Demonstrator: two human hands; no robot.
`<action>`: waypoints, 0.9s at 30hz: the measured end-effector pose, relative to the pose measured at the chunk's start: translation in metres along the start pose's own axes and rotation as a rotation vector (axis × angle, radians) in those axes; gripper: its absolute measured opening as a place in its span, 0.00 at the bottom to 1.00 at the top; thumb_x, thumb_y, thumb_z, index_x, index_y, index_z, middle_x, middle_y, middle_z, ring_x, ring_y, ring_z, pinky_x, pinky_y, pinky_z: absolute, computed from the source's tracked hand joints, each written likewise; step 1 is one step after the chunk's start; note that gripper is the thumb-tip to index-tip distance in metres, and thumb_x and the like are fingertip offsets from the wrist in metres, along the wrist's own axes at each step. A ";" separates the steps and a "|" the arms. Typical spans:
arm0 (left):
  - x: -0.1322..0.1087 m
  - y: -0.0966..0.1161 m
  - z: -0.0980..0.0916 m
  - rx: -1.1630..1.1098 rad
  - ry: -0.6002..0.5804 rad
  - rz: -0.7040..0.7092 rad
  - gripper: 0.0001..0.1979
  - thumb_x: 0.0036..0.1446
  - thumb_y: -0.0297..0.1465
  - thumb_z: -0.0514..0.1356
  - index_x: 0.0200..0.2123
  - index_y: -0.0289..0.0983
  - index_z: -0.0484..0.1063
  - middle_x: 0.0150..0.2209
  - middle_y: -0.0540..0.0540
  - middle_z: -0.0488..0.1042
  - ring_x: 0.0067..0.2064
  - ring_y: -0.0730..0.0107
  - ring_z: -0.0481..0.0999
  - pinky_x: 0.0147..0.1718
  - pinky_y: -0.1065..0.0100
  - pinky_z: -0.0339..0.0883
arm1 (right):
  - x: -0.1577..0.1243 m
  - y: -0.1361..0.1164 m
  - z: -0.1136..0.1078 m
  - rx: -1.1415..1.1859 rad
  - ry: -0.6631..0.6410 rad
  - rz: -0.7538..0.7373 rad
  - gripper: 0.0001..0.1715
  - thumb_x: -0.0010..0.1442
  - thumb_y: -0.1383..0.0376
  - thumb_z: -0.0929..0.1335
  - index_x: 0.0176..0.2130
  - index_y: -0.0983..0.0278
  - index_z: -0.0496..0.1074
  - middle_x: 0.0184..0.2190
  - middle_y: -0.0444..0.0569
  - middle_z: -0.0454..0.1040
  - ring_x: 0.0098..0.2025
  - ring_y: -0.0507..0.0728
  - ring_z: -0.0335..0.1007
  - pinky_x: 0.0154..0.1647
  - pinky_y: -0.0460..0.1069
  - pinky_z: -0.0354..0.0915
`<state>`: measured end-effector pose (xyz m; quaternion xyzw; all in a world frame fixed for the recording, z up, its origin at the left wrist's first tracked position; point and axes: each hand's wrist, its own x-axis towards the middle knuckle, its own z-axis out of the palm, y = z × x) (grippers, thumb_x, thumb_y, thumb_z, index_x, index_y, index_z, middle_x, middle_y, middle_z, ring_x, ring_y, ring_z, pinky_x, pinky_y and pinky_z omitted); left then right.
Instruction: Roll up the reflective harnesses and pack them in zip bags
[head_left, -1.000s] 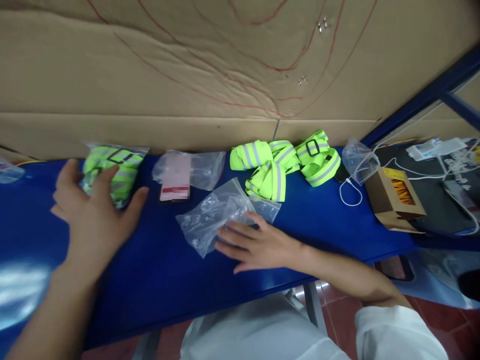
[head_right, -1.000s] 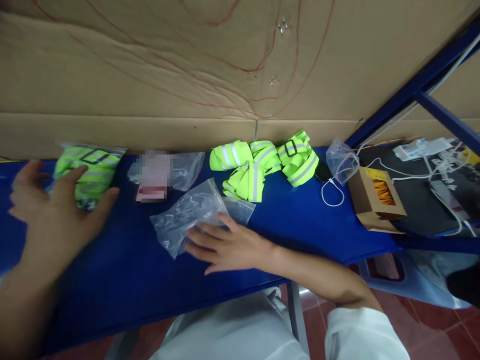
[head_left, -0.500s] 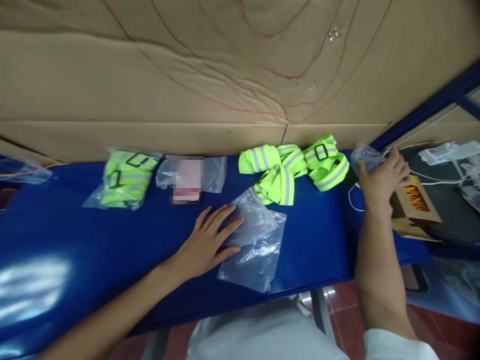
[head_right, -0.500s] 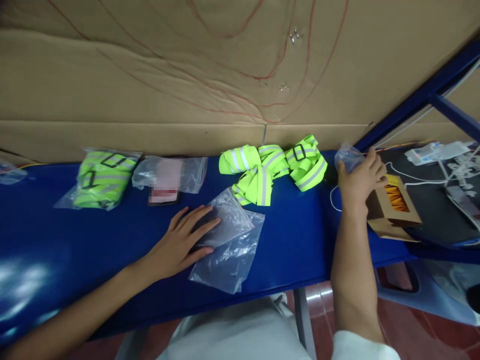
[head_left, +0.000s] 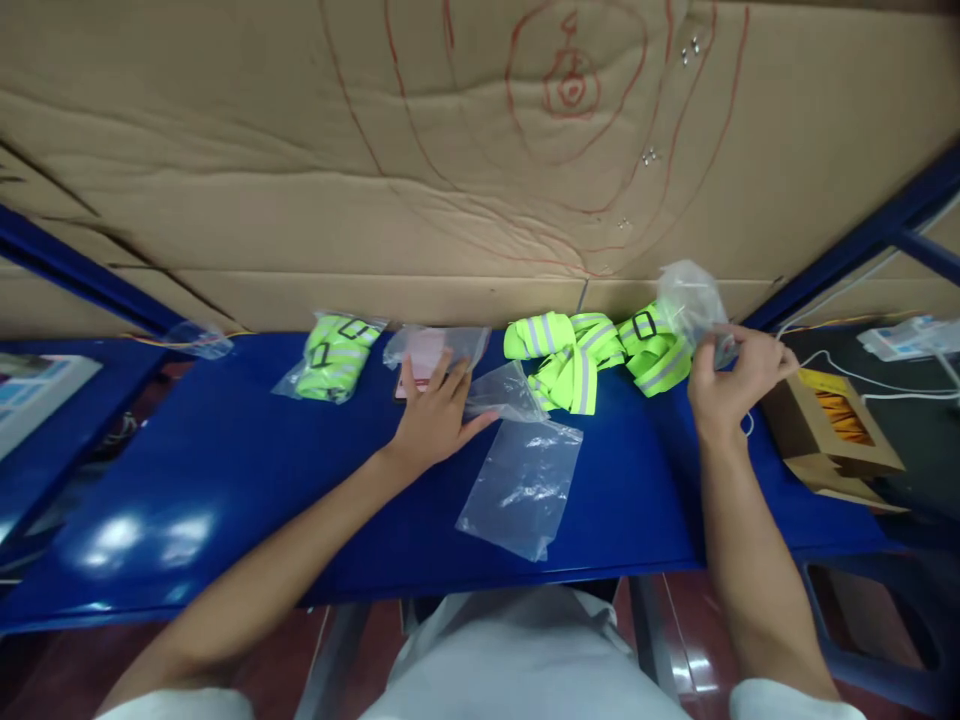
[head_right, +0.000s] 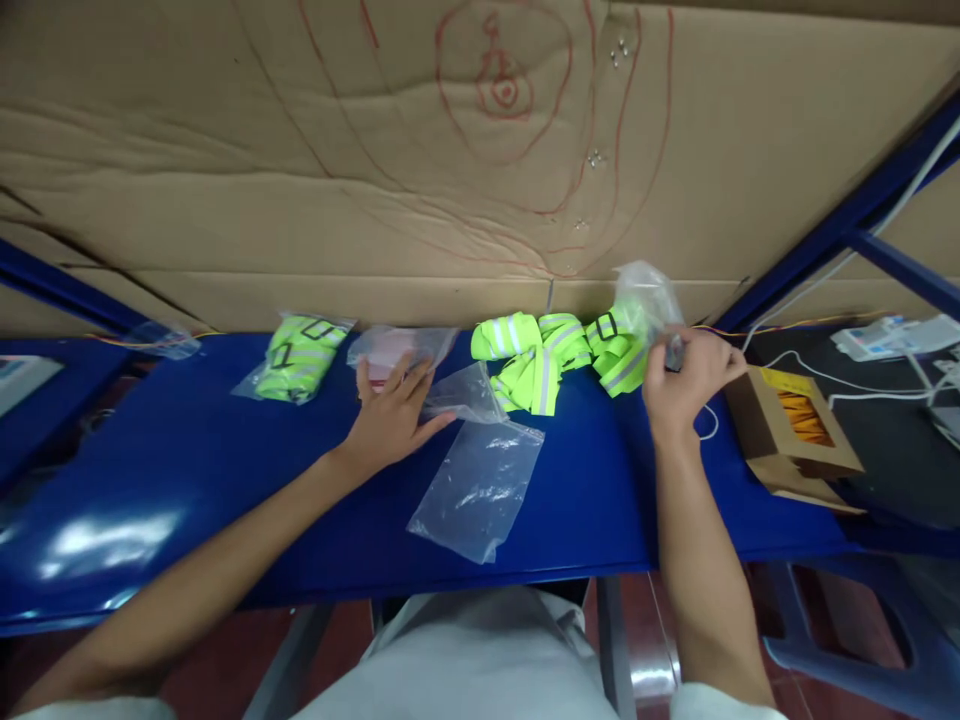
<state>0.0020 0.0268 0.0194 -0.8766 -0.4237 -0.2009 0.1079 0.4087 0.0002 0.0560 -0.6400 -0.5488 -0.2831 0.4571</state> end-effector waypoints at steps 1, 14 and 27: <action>-0.002 0.004 -0.004 -0.023 0.004 0.048 0.34 0.69 0.51 0.55 0.66 0.31 0.66 0.67 0.29 0.68 0.72 0.39 0.60 0.70 0.32 0.20 | -0.001 -0.008 0.000 0.031 0.030 -0.058 0.04 0.68 0.65 0.66 0.43 0.61 0.71 0.39 0.54 0.77 0.45 0.66 0.71 0.55 0.65 0.53; -0.066 0.011 -0.046 -0.596 0.204 0.213 0.15 0.71 0.34 0.50 0.38 0.37 0.74 0.47 0.36 0.78 0.54 0.56 0.77 0.52 0.55 0.74 | -0.081 -0.154 -0.035 0.450 -0.752 -0.736 0.11 0.69 0.67 0.66 0.50 0.64 0.72 0.45 0.52 0.79 0.52 0.62 0.71 0.58 0.61 0.54; -0.031 -0.083 -0.005 0.039 0.013 -0.325 0.24 0.72 0.44 0.51 0.47 0.38 0.84 0.55 0.34 0.74 0.57 0.45 0.69 0.56 0.45 0.57 | -0.098 -0.151 -0.017 0.457 -1.089 -0.789 0.08 0.71 0.63 0.65 0.47 0.63 0.69 0.46 0.52 0.74 0.50 0.62 0.66 0.57 0.60 0.57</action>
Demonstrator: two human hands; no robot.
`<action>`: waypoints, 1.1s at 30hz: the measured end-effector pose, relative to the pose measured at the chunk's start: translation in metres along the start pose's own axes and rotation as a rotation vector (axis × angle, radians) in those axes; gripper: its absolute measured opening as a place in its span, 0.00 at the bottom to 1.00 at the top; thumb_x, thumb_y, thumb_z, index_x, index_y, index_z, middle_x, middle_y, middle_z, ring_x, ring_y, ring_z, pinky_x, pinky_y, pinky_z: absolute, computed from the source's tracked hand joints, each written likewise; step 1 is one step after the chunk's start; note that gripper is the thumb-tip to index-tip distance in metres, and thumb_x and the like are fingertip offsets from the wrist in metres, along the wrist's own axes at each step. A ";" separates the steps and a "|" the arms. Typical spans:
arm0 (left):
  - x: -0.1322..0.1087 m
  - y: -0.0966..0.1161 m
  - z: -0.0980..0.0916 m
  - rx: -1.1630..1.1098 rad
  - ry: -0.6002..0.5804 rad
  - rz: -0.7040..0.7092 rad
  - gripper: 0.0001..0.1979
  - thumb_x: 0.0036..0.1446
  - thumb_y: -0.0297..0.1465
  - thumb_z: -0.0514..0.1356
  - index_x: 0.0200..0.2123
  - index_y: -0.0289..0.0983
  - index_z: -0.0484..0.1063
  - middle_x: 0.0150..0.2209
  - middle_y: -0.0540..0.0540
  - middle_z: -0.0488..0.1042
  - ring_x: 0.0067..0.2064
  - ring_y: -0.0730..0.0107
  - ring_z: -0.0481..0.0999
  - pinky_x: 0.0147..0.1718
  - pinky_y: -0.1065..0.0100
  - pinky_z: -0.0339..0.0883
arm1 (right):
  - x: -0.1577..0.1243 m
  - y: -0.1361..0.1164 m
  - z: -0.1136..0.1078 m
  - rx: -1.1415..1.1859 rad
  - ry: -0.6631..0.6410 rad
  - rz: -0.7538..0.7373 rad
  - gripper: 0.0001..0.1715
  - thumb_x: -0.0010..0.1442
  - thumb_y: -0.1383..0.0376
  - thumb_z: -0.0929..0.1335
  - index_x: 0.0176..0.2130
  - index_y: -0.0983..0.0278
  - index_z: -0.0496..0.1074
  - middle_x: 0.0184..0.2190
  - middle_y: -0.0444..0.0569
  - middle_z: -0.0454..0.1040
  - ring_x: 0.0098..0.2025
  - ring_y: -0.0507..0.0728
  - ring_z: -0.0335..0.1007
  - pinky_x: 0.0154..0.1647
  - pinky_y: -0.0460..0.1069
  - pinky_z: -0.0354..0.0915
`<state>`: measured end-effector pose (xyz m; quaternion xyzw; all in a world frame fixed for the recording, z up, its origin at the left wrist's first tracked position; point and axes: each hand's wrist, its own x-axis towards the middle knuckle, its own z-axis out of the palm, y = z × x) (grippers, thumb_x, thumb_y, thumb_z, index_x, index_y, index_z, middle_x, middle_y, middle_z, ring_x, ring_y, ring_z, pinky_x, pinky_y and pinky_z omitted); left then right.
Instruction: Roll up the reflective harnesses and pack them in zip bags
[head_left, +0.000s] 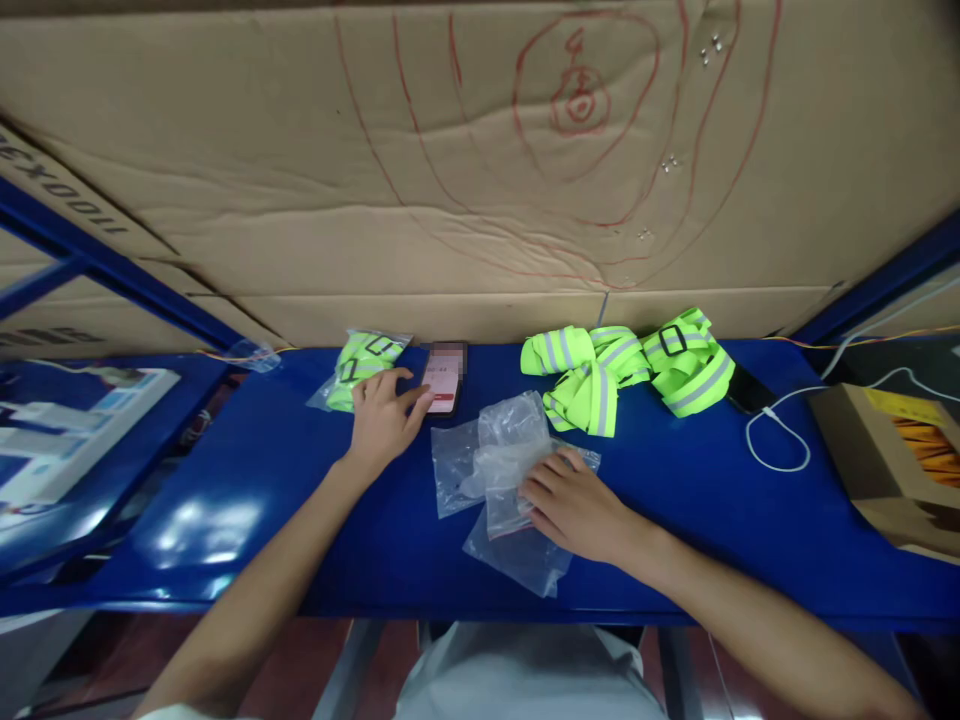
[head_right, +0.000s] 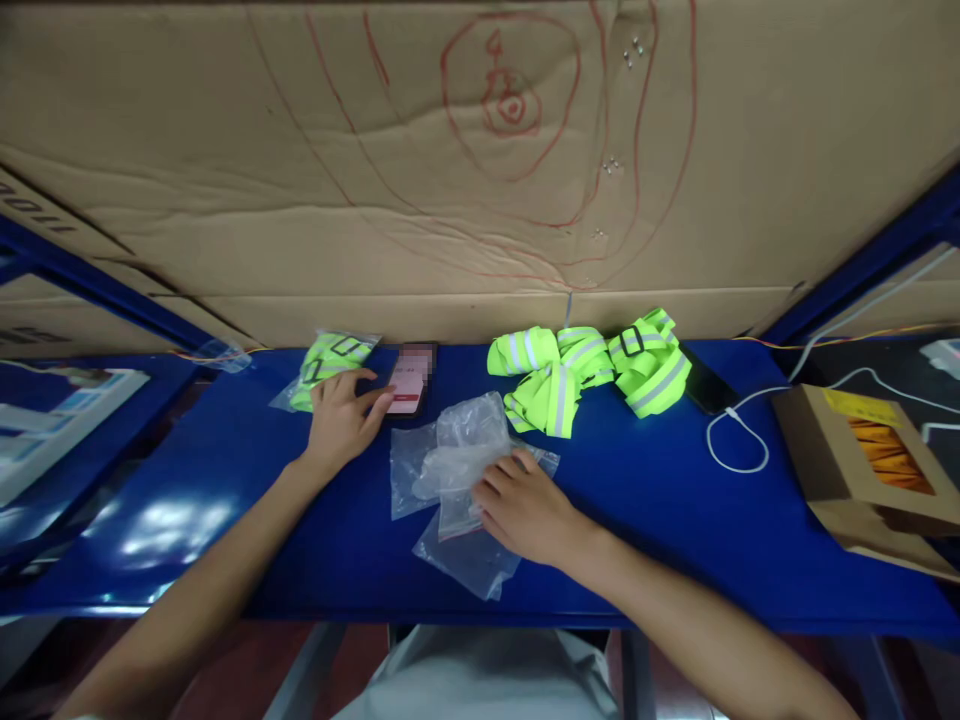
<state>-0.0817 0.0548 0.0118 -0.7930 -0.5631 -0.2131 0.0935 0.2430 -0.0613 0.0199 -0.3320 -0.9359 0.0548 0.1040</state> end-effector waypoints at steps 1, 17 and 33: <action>-0.001 -0.001 0.001 -0.009 -0.005 -0.006 0.24 0.72 0.44 0.51 0.45 0.38 0.84 0.54 0.34 0.75 0.56 0.46 0.70 0.55 0.46 0.57 | 0.000 0.000 0.001 0.005 0.001 0.003 0.08 0.71 0.63 0.65 0.47 0.63 0.70 0.46 0.51 0.74 0.50 0.62 0.66 0.57 0.60 0.57; -0.044 0.081 -0.024 -0.455 -0.260 0.716 0.40 0.63 0.57 0.58 0.70 0.41 0.62 0.62 0.34 0.71 0.62 0.47 0.70 0.60 0.51 0.64 | -0.001 0.005 -0.003 0.158 0.103 -0.046 0.13 0.69 0.56 0.70 0.46 0.63 0.75 0.46 0.52 0.78 0.52 0.63 0.71 0.55 0.59 0.62; -0.063 0.089 -0.036 -0.638 -0.452 0.768 0.26 0.67 0.47 0.60 0.62 0.40 0.70 0.54 0.40 0.78 0.55 0.56 0.76 0.58 0.56 0.67 | -0.019 0.057 -0.033 0.992 0.634 0.896 0.21 0.66 0.47 0.70 0.37 0.61 0.79 0.29 0.46 0.77 0.25 0.53 0.69 0.22 0.45 0.65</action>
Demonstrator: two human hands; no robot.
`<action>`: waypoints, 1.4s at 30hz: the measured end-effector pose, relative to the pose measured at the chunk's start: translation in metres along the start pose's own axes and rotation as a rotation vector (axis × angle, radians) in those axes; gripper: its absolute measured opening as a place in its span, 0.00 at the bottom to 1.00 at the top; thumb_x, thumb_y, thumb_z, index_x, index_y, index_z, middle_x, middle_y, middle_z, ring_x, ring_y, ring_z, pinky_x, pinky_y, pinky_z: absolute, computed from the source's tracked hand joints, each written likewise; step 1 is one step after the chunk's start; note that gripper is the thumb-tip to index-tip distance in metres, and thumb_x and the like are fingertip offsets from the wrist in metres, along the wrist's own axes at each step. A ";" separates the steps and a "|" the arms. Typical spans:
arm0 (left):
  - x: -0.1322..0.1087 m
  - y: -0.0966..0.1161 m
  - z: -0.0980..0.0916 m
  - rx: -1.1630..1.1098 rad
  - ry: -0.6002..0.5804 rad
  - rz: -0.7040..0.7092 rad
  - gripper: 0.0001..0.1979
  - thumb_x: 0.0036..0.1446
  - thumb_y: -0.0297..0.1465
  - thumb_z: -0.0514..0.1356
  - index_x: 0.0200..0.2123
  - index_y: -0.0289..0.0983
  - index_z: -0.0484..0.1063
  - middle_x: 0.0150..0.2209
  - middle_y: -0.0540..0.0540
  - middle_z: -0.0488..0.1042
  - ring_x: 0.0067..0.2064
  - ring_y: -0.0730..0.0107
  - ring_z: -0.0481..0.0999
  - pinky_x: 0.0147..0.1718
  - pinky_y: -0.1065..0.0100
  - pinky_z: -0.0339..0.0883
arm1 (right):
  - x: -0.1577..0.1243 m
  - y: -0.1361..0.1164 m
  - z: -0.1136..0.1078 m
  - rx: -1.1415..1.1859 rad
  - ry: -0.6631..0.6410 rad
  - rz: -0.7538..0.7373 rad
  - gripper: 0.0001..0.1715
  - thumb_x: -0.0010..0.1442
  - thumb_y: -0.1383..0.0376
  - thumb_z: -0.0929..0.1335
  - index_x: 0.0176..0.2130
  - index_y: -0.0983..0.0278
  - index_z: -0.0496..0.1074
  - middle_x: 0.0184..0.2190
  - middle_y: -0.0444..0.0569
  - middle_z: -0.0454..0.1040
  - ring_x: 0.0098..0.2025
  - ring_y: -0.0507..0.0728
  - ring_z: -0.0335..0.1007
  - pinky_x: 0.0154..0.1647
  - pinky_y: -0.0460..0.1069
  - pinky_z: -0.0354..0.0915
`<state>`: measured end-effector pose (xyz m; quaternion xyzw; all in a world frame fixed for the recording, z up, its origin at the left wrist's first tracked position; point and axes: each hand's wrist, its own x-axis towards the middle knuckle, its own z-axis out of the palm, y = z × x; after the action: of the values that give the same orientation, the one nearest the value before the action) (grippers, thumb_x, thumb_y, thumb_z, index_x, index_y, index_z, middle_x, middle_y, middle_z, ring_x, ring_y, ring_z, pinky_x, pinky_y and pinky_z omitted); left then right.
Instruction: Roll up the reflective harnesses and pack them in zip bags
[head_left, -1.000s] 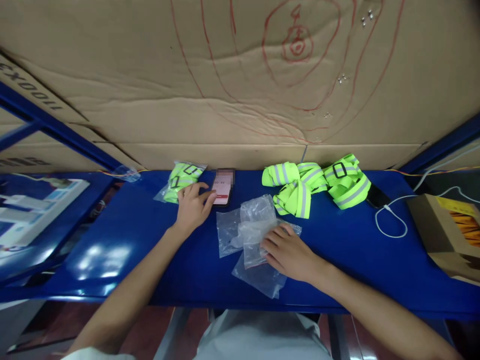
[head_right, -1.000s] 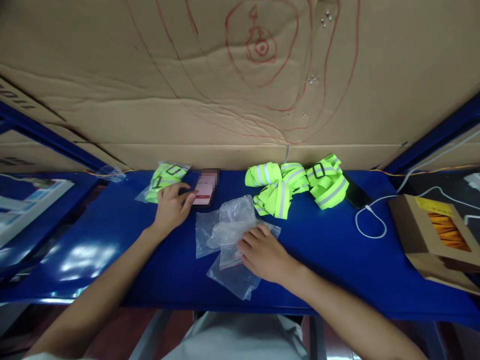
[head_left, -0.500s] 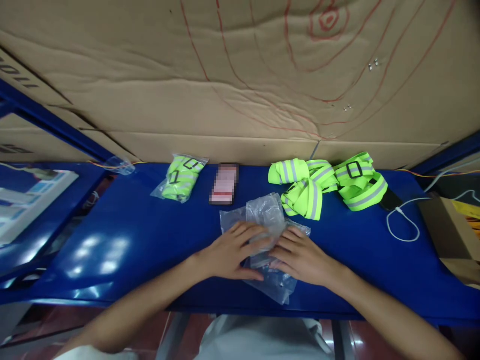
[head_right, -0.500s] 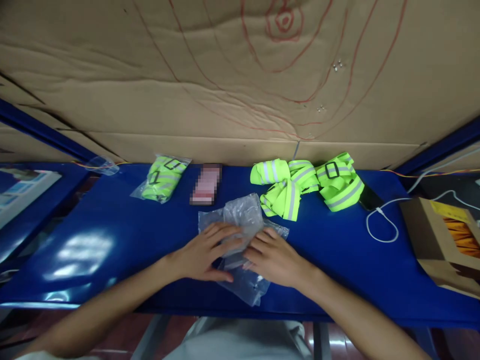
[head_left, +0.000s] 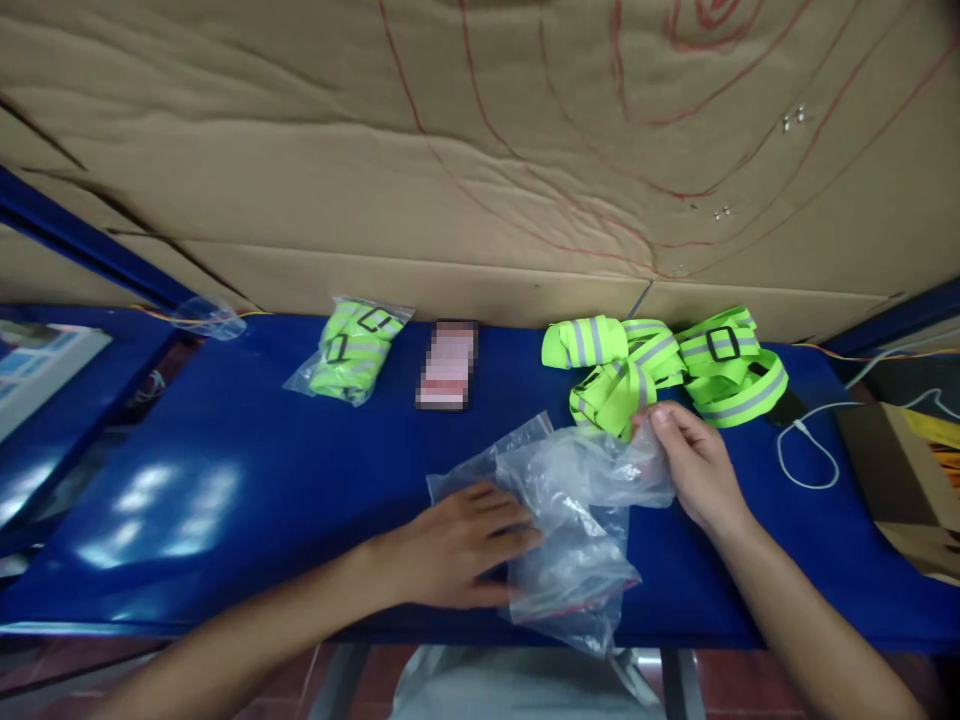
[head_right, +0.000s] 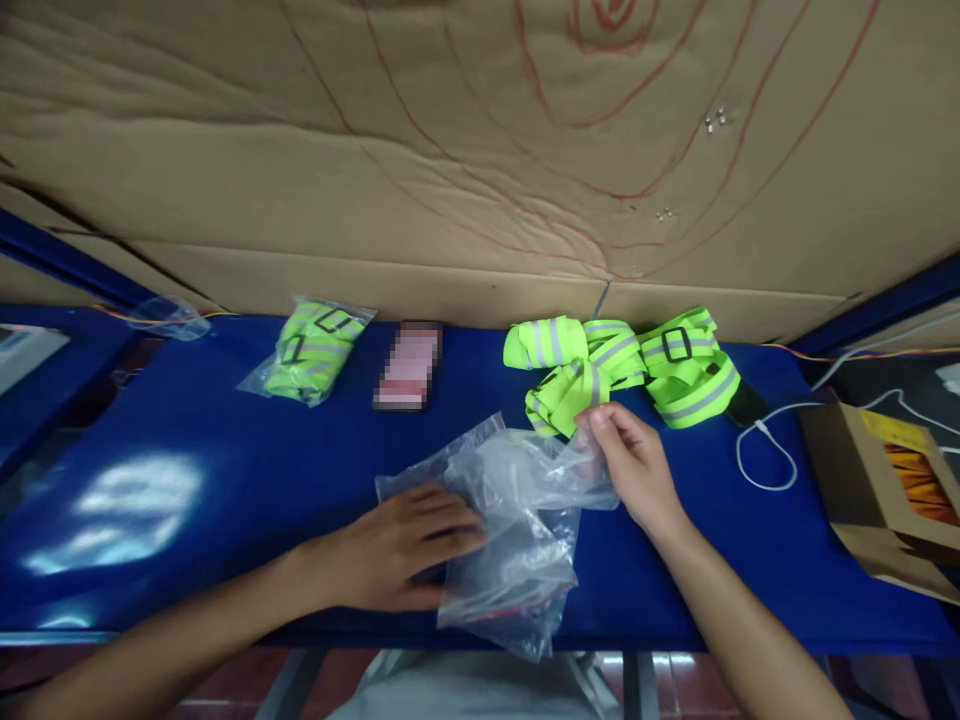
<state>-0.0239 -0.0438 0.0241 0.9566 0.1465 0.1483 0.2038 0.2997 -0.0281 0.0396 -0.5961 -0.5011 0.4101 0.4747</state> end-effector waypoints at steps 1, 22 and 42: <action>0.000 0.005 0.003 0.037 -0.006 0.018 0.30 0.66 0.50 0.59 0.64 0.40 0.68 0.58 0.39 0.76 0.57 0.53 0.75 0.60 0.52 0.65 | 0.001 -0.002 0.003 -0.016 -0.055 0.029 0.22 0.65 0.45 0.70 0.37 0.61 0.79 0.28 0.46 0.77 0.23 0.52 0.68 0.20 0.45 0.64; 0.002 0.009 0.003 0.391 0.048 0.087 0.24 0.69 0.25 0.58 0.66 0.46 0.67 0.65 0.43 0.71 0.67 0.53 0.70 0.62 0.54 0.68 | 0.007 -0.002 0.015 0.372 0.304 0.151 0.24 0.57 0.45 0.75 0.32 0.62 0.73 0.22 0.40 0.67 0.20 0.49 0.60 0.18 0.44 0.61; -0.179 0.028 -0.084 0.821 0.407 -1.168 0.39 0.62 0.27 0.54 0.74 0.58 0.51 0.69 0.51 0.67 0.60 0.39 0.77 0.49 0.47 0.75 | -0.020 0.000 0.044 0.406 -0.249 0.331 0.23 0.58 0.47 0.76 0.43 0.61 0.81 0.33 0.47 0.78 0.27 0.51 0.70 0.29 0.46 0.66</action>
<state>-0.2100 -0.1002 0.0695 0.6757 0.7100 0.1232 -0.1556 0.2542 -0.0415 0.0303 -0.5076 -0.3590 0.6441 0.4456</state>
